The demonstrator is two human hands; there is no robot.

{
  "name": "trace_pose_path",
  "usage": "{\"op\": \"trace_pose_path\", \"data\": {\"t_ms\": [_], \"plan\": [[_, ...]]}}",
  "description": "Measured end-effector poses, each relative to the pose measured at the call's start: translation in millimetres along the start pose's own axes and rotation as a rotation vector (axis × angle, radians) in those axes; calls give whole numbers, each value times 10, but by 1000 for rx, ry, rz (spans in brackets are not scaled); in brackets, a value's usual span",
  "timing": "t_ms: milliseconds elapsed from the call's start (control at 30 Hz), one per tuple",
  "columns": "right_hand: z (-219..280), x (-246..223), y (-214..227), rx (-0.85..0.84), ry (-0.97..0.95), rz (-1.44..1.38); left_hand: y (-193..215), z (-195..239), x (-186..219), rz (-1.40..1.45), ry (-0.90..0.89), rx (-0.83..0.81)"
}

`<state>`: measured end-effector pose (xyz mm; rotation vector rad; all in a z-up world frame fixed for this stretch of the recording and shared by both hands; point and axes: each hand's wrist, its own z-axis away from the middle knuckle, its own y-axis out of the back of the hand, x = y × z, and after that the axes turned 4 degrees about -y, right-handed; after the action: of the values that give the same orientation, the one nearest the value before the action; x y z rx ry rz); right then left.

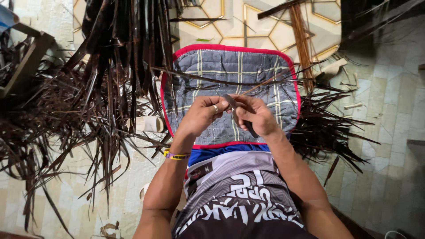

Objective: The person sits on the floor and repeatedly strips fibers from dried palm fronds using a knife. They hold each frond against a cushioned lap pad, pull the fibers off with one hand, and use the knife to scrape or cut the remaining material. The stripped fibers and frond pieces accumulate on the floor.

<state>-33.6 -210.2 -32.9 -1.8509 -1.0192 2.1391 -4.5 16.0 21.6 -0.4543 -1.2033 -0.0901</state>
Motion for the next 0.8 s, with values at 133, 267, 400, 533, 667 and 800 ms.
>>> {"op": "trace_pose_path", "data": {"t_ms": [133,267,400,533,667,800], "plan": [[-78,-52,258,-62,92,-66,14,85,111,-23,1,-8],[-37,-191,455,-14,85,-188,129,283,258,-56,-11,-19],[-49,-244,562,11,80,-271,471,376,127,-158,-23,4],[-46,-338,583,41,80,-318,565,584,374,-217,20,16],[-71,-312,498,55,62,-253,539,612,444,-423,-19,90],[-56,-225,266,7,-55,-132,373,482,445,-650,-93,134]]}}
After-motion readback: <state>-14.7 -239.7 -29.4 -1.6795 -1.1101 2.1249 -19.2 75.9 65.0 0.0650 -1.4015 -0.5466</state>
